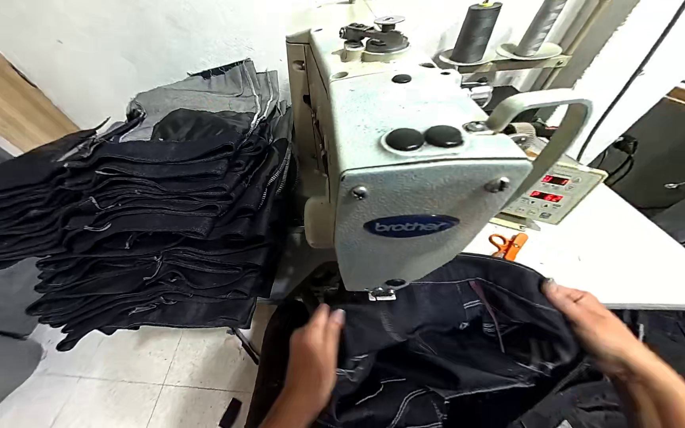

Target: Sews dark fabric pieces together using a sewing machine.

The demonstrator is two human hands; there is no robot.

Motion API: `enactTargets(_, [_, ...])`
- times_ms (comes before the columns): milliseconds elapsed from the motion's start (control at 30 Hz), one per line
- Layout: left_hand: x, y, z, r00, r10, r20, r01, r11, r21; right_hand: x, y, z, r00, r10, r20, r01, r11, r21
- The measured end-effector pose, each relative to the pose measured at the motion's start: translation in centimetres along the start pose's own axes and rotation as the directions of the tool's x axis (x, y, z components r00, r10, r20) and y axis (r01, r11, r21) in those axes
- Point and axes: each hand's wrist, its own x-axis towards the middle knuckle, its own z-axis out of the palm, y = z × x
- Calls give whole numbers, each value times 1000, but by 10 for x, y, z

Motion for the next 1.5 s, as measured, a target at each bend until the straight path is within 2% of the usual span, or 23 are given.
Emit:
enactTargets(67, [15, -35, -41, 984, -175, -42, 167, 975, -148, 15, -29, 6, 953, -31, 301, 63, 993, -98])
enactTargets(100, [21, -58, -66, 970, -233, -67, 225, 969, -105, 19, -45, 25, 897, -7, 441, 87, 983, -161])
enactTargets(167, [25, -89, -112, 954, -299, -37, 296, 909, 292, 18, -67, 84, 818, 26, 574, 75, 986, -152])
enactTargets(233, [20, -65, -127, 941, -337, 17, 250, 729, 637, 7, -72, 127, 832, 12, 555, 5, 1000, -30])
enactTargets(267, [17, -43, -117, 969, -247, 6, 172, 689, 704, 3, -72, 135, 853, 13, 522, -24, 1000, 14])
enactTargets(333, [22, -12, -74, 995, 95, 24, -84, 693, 716, -1, -65, 134, 897, 8, 442, -37, 998, 57])
enactTargets(400, [42, 1, -20, 961, 265, 74, -255, 757, 601, 0, -53, 124, 947, -29, 320, 14, 999, 49])
enactTargets(467, [73, 6, 12, 980, 129, 149, -183, 873, 453, 15, -36, 116, 967, -184, 175, 205, 973, -110])
enactTargets(500, [97, 2, 22, 982, 43, 187, -115, 911, 397, 30, -24, 116, 939, -322, 124, 344, 903, -259])
enactTargets(533, [123, -14, 38, 990, 57, 130, -97, 939, 329, 48, -14, 120, 895, -437, 94, 439, 819, -369])
enactTargets(567, [146, -24, 48, 991, -17, 135, -12, 977, 215, 65, -11, 126, 874, -474, 106, 471, 773, -425])
enactTargets(633, [172, -31, 54, 937, -241, 255, 270, 959, -89, 73, -43, 137, 958, -221, 183, 281, 846, -452])
enactTargets(700, [141, -58, 57, 957, -83, 279, 200, 884, -422, 53, -83, 143, 944, 88, 318, 89, 860, -502])
enactTargets(733, [117, -72, 59, 965, 69, 252, 86, 828, -555, 37, -73, 141, 917, 48, 396, 161, 863, -478])
enactTargets(767, [94, -60, 50, 959, 75, 275, 113, 784, -611, 20, -37, 139, 891, -170, 422, 348, 851, -394])
enactTargets(800, [74, -38, 31, 940, 59, 337, 169, 777, -606, 6, -3, 139, 835, -394, 386, 518, 800, -303])
enactTargets(867, [57, -27, 11, 893, 206, 400, 99, 778, -621, -13, 24, 132, 741, -584, 331, 670, 672, -316])
enactTargets(933, [52, -26, 5, 889, 268, 370, 5, 804, -594, -25, 11, 115, 673, -661, 332, 727, 508, -461])
enactTargets(1033, [56, -16, 1, 910, 252, 330, -62, 867, -494, -47, -25, 104, 503, -746, 436, 851, 338, -403])
enactTargets(1133, [52, -4, 1, 931, 145, 335, 15, 901, -434, -72, -35, 117, 341, -721, 604, 919, 119, -377])
enactTargets(1233, [49, 2, 0, 910, 25, 415, 162, 898, -409, -70, -42, 125, 353, -786, 508, 882, 99, -460])
enactTargets(1333, [47, -2, 0, 889, 23, 456, 208, 870, -448, -54, -47, 119, 324, -874, 362, 867, 122, -482])
enactTargets(1500, [48, -11, 3, 904, 56, 423, 192, 832, -520, -74, -24, 120, 241, -784, 572, 957, 94, -275])
